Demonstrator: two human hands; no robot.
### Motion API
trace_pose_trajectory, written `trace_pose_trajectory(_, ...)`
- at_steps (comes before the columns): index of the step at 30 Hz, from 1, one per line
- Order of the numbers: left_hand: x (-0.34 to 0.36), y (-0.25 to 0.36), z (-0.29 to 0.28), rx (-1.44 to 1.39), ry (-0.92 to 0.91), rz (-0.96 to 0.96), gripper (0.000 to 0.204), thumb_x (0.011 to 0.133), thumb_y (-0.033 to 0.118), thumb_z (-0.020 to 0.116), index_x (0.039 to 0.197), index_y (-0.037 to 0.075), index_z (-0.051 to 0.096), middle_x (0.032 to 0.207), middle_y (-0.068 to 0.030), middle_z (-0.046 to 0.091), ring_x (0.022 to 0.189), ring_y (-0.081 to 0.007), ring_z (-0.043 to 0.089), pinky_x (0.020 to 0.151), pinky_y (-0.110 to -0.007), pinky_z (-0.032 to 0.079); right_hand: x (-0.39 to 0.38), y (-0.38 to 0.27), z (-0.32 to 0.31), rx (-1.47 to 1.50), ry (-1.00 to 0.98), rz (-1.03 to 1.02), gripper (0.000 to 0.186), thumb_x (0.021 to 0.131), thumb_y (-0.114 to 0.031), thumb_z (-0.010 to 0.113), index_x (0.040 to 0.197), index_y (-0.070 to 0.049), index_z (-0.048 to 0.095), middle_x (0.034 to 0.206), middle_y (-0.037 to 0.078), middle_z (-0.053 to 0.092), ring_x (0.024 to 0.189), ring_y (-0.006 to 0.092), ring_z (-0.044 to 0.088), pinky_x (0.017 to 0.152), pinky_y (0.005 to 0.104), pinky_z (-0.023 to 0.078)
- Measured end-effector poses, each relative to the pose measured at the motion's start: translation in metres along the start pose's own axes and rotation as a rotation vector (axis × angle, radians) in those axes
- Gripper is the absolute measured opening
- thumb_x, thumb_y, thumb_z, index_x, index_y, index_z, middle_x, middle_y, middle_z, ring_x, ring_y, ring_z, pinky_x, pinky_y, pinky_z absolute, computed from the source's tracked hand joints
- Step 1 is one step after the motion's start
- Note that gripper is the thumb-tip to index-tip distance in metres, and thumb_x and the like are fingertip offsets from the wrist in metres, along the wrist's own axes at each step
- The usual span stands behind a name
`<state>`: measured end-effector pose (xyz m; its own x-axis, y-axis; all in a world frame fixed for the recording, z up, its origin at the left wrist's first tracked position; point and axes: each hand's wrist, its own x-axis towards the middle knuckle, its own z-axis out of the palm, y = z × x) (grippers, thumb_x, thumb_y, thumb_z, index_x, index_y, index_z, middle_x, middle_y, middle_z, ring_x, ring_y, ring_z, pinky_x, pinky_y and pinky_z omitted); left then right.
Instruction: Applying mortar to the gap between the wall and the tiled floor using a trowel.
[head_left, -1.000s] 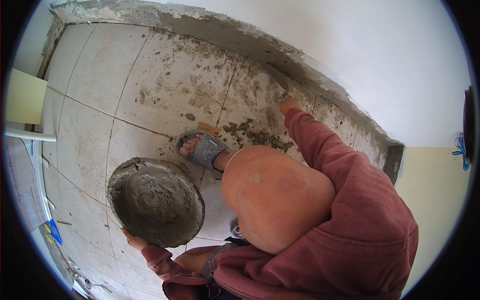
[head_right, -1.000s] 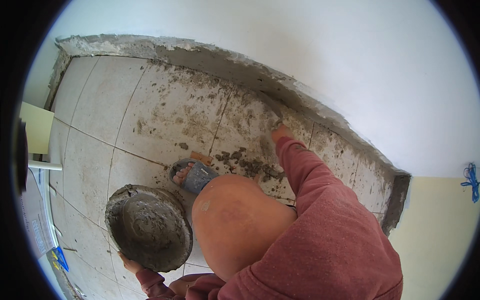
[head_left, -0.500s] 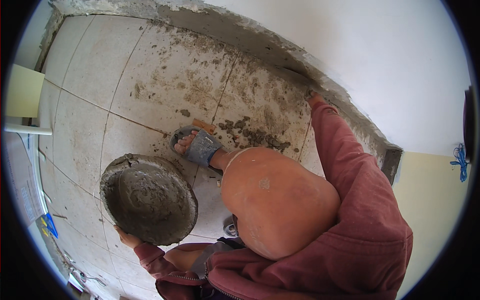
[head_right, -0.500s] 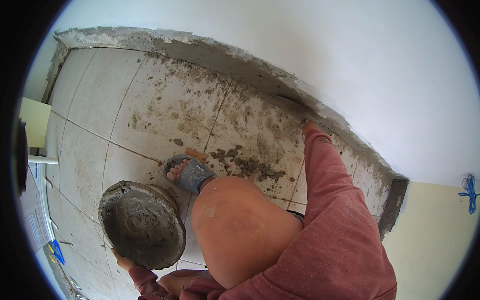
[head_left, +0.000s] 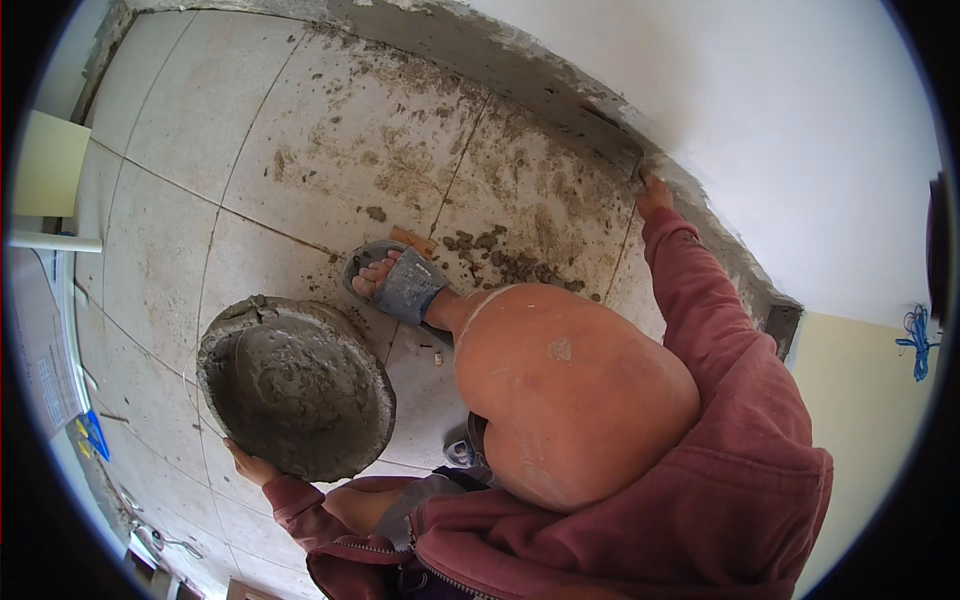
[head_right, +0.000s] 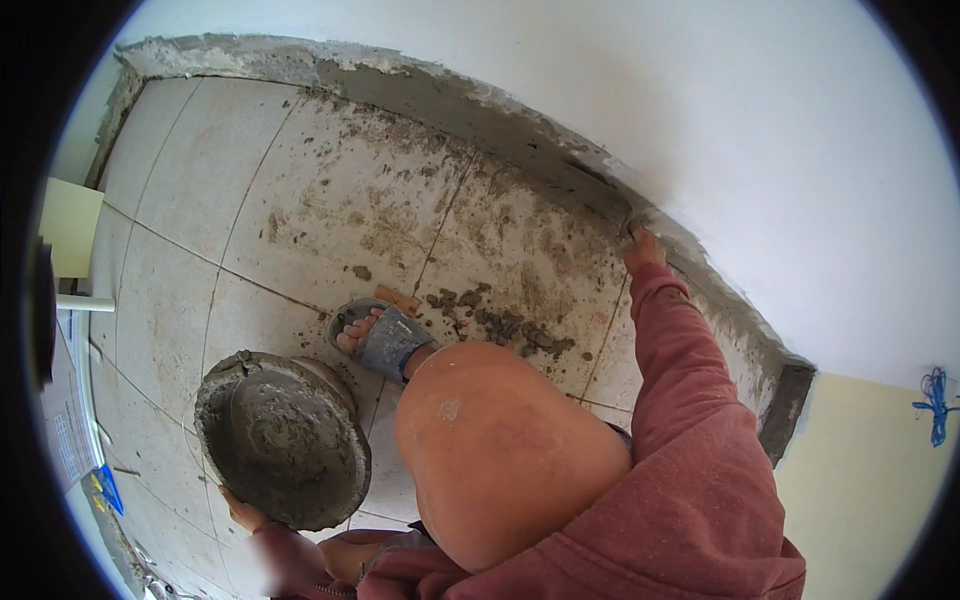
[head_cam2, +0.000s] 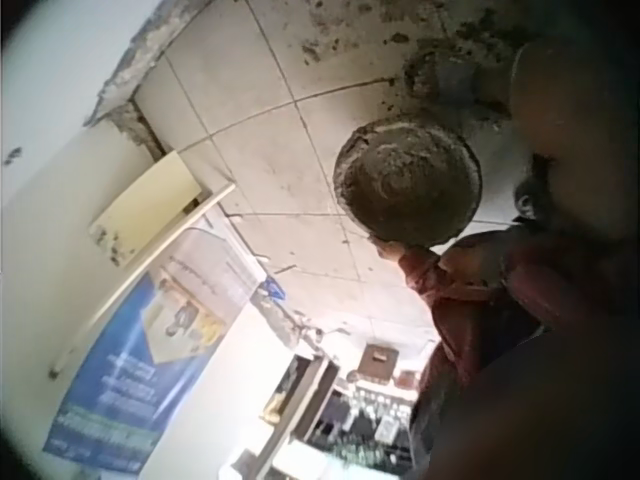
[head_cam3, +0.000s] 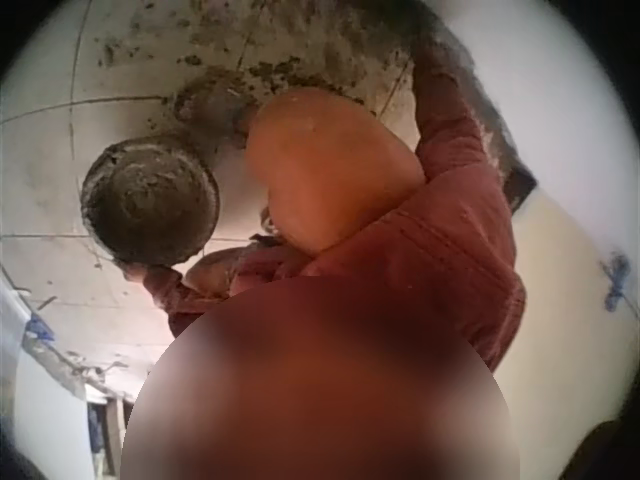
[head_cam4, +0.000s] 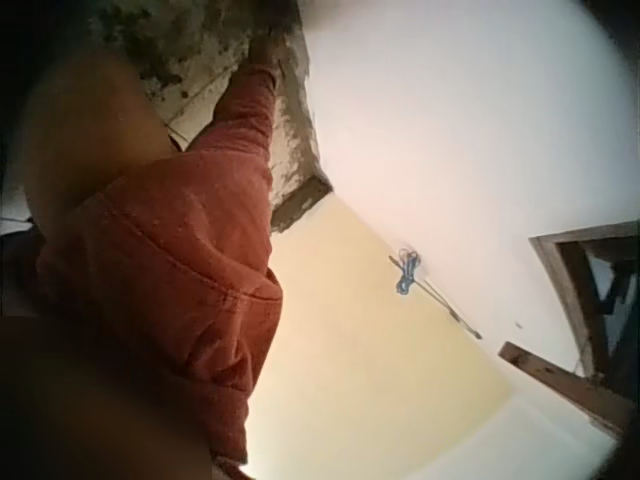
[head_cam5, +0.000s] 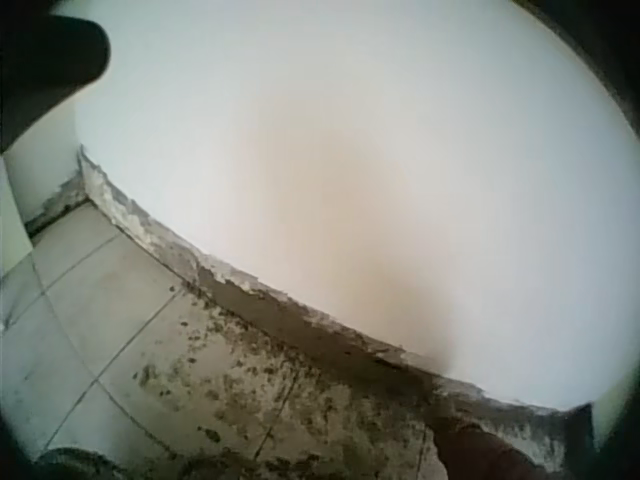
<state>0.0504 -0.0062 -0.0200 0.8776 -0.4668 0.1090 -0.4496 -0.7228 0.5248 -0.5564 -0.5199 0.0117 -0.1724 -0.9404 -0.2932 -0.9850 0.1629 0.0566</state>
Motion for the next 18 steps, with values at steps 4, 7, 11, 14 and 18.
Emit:
trace_pose_trajectory(4,0.005,-0.012,0.001,0.019,-0.055,-0.051,0.037,0.091,0.021,0.034,0.121,0.000,0.040,0.103,-0.0225,0.055,0.085,-0.0322,0.057,0.073,-0.038,0.046,0.002,-0.022,0.020,-0.018,-0.090,-0.152,0.039,0.080,-0.028,0.045,0.117,-0.015,0.046,0.107,0.019,0.053,0.100,0.0341,0.050,0.086,0.0418,0.038)
trace_pose_trajectory(7,0.004,-0.013,-0.002,-0.076,-0.054,-0.162,0.037,0.090,0.018,0.035,0.122,0.001,0.039,0.103,-0.0232,0.055,0.086,-0.0335,0.056,0.074,-0.039,0.046,-0.017,-0.071,0.022,-0.028,-0.110,-0.068,0.041,0.080,-0.028,0.045,0.118,-0.014,0.045,0.111,0.019,0.051,0.103,0.0338,0.049,0.087,0.0417,0.038)
trace_pose_trajectory(11,0.003,-0.007,0.003,-0.053,-0.021,-0.107,0.036,0.090,0.014,0.035,0.124,0.001,0.037,0.105,-0.0239,0.053,0.088,-0.0340,0.056,0.075,-0.038,0.046,0.009,-0.047,0.035,-0.014,-0.119,0.051,0.041,0.079,-0.028,0.046,0.116,-0.012,0.047,0.112,0.020,0.050,0.103,0.0350,0.048,0.087,0.0410,0.038)
trace_pose_trajectory(14,0.002,-0.026,-0.001,0.069,-0.007,-0.002,0.036,0.090,0.014,0.035,0.124,0.002,0.036,0.106,-0.0243,0.053,0.089,-0.0342,0.056,0.076,-0.038,0.046,0.005,-0.016,0.025,-0.073,-0.036,0.051,0.039,0.078,-0.030,0.048,0.112,-0.012,0.050,0.106,0.021,0.053,0.100,0.0355,0.050,0.086,0.0411,0.038)
trace_pose_trajectory(18,0.004,-0.030,0.006,-0.207,-0.092,-0.231,0.036,0.090,0.013,0.035,0.124,0.001,0.036,0.106,-0.0249,0.053,0.088,-0.0352,0.055,0.076,-0.038,0.046,0.002,0.064,0.007,-0.196,-0.134,0.269,0.039,0.079,-0.032,0.050,0.115,-0.020,0.049,0.115,0.015,0.050,0.106,0.0302,0.049,0.086,0.0407,0.039)
